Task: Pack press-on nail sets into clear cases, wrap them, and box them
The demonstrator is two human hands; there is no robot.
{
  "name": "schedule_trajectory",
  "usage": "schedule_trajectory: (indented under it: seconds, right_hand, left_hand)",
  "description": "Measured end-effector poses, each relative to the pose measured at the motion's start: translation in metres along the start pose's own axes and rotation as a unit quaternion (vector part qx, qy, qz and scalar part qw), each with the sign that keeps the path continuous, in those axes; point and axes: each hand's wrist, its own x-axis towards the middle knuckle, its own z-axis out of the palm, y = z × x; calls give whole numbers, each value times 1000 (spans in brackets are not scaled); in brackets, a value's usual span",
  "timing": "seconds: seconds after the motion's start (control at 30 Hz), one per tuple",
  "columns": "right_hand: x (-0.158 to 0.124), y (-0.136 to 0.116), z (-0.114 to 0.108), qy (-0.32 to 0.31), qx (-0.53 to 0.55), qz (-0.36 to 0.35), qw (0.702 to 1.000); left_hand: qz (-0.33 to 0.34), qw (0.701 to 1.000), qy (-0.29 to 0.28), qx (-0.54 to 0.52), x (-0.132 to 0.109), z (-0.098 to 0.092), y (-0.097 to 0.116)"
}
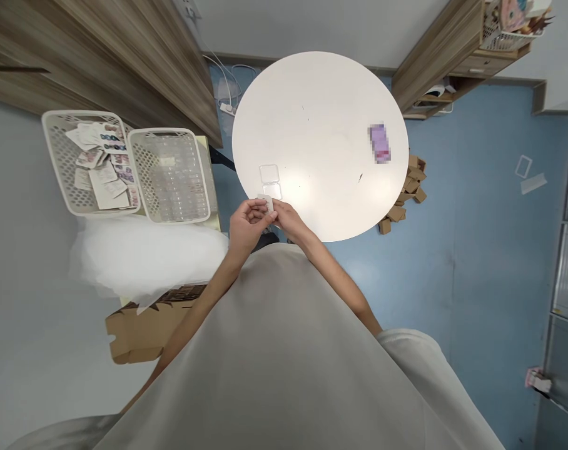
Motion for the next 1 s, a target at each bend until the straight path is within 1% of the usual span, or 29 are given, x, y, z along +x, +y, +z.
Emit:
schedule_trajectory:
  seconds: [0.13,0.23,0.33,0.43,0.57,0.7,0.83,1.0]
  right_hand:
    - [-1,0,2,-21,70,10,997]
    - [1,0,-3,-17,82,12,996]
    - [4,-1,-12,45,49,6,998]
    - [6,-2,-20,107,3,-24,994]
    - [6,-6,-27,125,-39,-59,990]
    - [1,-12,-27,131,-47,-84,987]
    - [-4,-17,-26,131,-48,-93,986]
    - [-4,-21,-25,126,-57,-96,986]
  left_hand:
    - [12,998,22,49,0,3,0]
    - [21,999,24,27,4,0,-1]
    - [22,999,43,-18,11,-6,-5]
    - [9,997,55,-55,19,-11,-9]
    - [-7,994,42,-98,27,-15,-13]
    - [-15,993,24,-114,29,-17,-14]
    - [-26,993,3,-117,32,-20,-12]
    - [-35,992,-6,-120,39,-24,-9]
